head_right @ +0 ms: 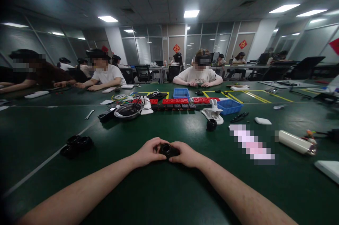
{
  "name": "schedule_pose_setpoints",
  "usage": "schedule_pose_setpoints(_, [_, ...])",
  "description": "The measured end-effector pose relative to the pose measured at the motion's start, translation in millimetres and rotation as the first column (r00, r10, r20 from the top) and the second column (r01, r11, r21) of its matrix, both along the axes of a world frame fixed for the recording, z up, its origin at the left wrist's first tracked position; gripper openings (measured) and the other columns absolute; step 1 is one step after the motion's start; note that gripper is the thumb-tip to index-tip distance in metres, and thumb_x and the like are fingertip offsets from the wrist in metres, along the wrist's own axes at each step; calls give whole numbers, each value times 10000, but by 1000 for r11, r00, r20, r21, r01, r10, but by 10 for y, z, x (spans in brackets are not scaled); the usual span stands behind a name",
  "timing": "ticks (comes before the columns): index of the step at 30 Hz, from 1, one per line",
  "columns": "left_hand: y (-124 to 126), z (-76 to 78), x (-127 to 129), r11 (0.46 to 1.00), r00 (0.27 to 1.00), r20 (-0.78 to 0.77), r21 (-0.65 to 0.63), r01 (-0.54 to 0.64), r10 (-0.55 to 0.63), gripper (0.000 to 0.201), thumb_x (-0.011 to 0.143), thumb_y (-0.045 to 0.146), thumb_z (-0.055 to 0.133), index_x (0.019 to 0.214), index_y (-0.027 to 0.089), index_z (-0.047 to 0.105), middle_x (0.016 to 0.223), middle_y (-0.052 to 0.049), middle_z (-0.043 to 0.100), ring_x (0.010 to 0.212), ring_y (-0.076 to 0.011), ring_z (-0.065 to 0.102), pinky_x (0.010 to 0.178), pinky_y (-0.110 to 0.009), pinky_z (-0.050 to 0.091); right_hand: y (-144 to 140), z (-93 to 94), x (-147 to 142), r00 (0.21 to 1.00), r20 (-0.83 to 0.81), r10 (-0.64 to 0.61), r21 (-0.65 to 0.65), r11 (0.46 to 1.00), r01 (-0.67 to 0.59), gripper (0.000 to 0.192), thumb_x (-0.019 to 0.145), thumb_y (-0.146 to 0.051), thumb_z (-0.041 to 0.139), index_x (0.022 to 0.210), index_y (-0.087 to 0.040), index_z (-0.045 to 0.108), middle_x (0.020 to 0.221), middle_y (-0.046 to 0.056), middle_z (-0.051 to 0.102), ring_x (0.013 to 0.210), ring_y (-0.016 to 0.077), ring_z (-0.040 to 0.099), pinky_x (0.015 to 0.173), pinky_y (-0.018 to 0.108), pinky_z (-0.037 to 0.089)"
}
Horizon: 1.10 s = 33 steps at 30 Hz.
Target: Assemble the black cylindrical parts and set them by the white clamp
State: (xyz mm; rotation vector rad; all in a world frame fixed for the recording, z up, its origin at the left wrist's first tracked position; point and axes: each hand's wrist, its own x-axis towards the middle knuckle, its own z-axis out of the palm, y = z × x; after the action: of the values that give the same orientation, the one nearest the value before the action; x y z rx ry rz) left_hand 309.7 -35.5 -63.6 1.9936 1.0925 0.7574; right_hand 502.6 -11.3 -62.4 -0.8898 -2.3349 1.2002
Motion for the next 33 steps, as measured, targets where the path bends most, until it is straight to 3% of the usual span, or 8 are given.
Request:
schedule_pose_setpoints(7, [0,45,-4,999,1000,5,-42,20,-19,416,633,263,656,1027,201,537,877,-6,458,610,-82,429,546,-195,371,40,8,12,999,19,32,-15,999,-32,271,648,-169,601,917,-148,576,830,10,560,756,156,508,670,256,393])
schedule_pose_setpoints(14, [-13,20,11,999,1000,2,-41,-7,7,413,627,274,659,1016,203,539,867,-1,450,599,-78,427,534,-190,368,46,-10,-2,999,46,-26,-41,999,28,278,625,-186,621,895,-141,576,767,-2,552,686,137,488,609,239,374])
schedule_pose_setpoints(18, [-48,-8,50,996,996,-8,4,-85,85,409,609,303,674,982,192,549,844,2,454,592,-81,426,529,-192,366,38,-36,-4,991,79,-108,-14,994,109,250,586,-216,656,806,-143,561,702,-21,527,648,125,472,570,223,356])
schedule_pose_setpoints(22, [-102,-21,109,985,985,-22,22,-171,172,414,589,318,688,955,186,547,836,4,459,585,-85,435,531,-196,373,-1,-88,-65,966,106,-237,88,970,228,284,535,-264,693,695,-158,484,635,-44,480,590,104,439,504,195,318])
schedule_pose_setpoints(27, [-129,-54,139,954,957,-20,82,-288,291,383,609,267,665,957,178,531,846,4,458,562,-80,432,526,-204,375,-99,-134,-177,896,169,-410,375,868,326,318,567,-403,658,661,-171,462,655,-11,502,580,120,441,487,215,280])
schedule_pose_setpoints(30, [-98,-55,101,967,970,-14,84,-240,242,384,609,257,664,961,177,533,818,13,447,550,-73,422,521,-199,372,-133,-123,-178,890,186,-417,437,846,305,351,590,-475,624,703,-168,497,689,13,524,605,144,464,501,235,296])
schedule_pose_setpoints(33, [-51,-43,39,991,992,6,40,-126,126,388,614,257,666,971,172,539,794,19,436,535,-61,407,496,-181,357,-121,-97,-122,944,133,-302,367,900,236,453,569,-447,656,897,-167,520,834,38,555,728,176,505,591,261,363])
